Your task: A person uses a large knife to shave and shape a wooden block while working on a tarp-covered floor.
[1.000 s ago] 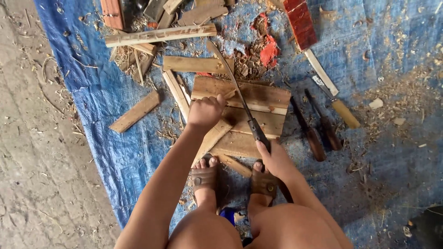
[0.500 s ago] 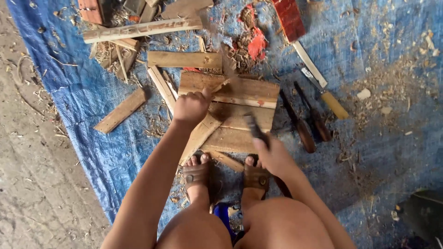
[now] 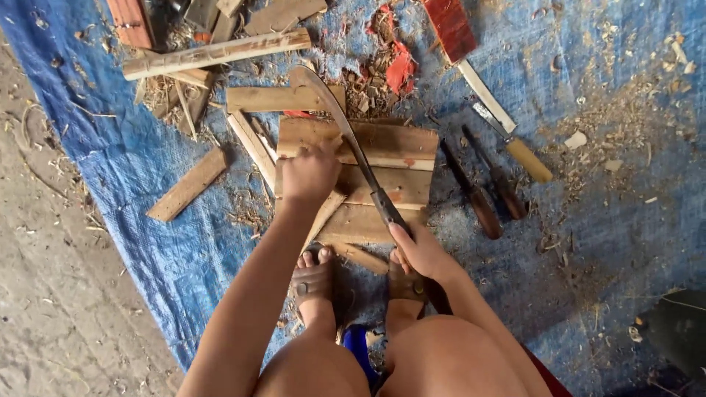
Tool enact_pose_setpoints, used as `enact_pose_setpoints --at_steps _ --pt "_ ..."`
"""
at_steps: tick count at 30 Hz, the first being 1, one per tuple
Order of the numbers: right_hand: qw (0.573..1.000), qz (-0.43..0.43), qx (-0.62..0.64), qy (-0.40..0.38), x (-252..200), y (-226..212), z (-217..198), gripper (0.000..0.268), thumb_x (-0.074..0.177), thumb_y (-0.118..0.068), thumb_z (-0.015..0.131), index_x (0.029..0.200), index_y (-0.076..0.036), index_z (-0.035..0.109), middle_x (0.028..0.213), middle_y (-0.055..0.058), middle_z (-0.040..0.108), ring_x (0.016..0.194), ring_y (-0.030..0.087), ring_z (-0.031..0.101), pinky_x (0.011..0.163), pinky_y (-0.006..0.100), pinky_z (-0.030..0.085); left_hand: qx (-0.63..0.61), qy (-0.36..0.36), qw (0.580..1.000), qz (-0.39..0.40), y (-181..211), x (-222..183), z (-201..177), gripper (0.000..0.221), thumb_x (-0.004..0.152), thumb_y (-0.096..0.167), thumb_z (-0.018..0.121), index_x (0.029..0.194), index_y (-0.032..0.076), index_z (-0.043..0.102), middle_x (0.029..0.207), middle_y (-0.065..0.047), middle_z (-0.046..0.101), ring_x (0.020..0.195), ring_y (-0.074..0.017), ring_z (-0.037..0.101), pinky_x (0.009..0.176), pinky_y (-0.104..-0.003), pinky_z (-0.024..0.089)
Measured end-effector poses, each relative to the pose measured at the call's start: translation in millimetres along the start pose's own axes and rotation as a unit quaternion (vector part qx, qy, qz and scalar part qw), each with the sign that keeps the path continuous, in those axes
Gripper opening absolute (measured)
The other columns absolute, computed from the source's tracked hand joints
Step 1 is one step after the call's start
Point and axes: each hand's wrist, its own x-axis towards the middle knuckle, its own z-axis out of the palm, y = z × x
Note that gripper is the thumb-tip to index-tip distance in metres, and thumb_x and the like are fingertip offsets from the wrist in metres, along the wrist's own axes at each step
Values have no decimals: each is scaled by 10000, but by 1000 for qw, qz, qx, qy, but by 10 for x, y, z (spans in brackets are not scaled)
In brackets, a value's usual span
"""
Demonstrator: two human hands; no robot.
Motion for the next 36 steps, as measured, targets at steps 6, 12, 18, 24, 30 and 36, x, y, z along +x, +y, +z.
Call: enact_pose_setpoints --at_steps 6,12,18,24,30,36 --pt "1000 4 -3 -4 78 369 -54 471 1089 -368 415 795 -47 595 390 149 601 551 278 747 827 391 602 46 37 996 64 -130 74 -134 149 849 277 571 746 192 506 535 -8 488 371 -222 565 355 -401 496" --pt "998 15 -57 -21 40 250 -130 532 1090 -428 387 809 -49 631 412 117 627 513 261 718 782 406 581 -53 -53 993 88 -286 5 4 84 792 219 534 774 138 546 596 -24 550 450 -249 641 404 -418 532" --pt "991 60 -123 -5 -42 -259 -71 702 1059 -527 386 590 -99 685 407 75 648 539 255 690 806 386 552 -62 -136 989 18 -475 -96 -20 251 949 353 618 902 115 555 729 -55 630 600 -308 721 494 -437 586" --pt "993 52 -103 4 29 62 -51 588 1062 -467 431 733 -50 684 430 95 650 592 277 711 815 413 535 -16 -61 997 39 -420 -168 -110 159 983 306 585 963 152 547 753 -18 602 630 -236 706 513 -375 587" --pt "995 4 -88 44 -87 -243 -86 574 1050 -329 490 567 -66 657 404 90 651 515 244 707 688 354 578 -45 -63 996 43 -456 -217 -62 192 1008 333 580 962 150 548 765 -15 608 622 -256 708 499 -398 580" --pt "962 -189 -118 159 -394 -671 -297 396 961 -214 569 581 -119 627 380 35 615 385 195 628 466 287 524 -27 -49 998 18 -403 -162 -170 238 1011 383 588 939 160 543 754 0 604 628 -226 709 522 -373 590"
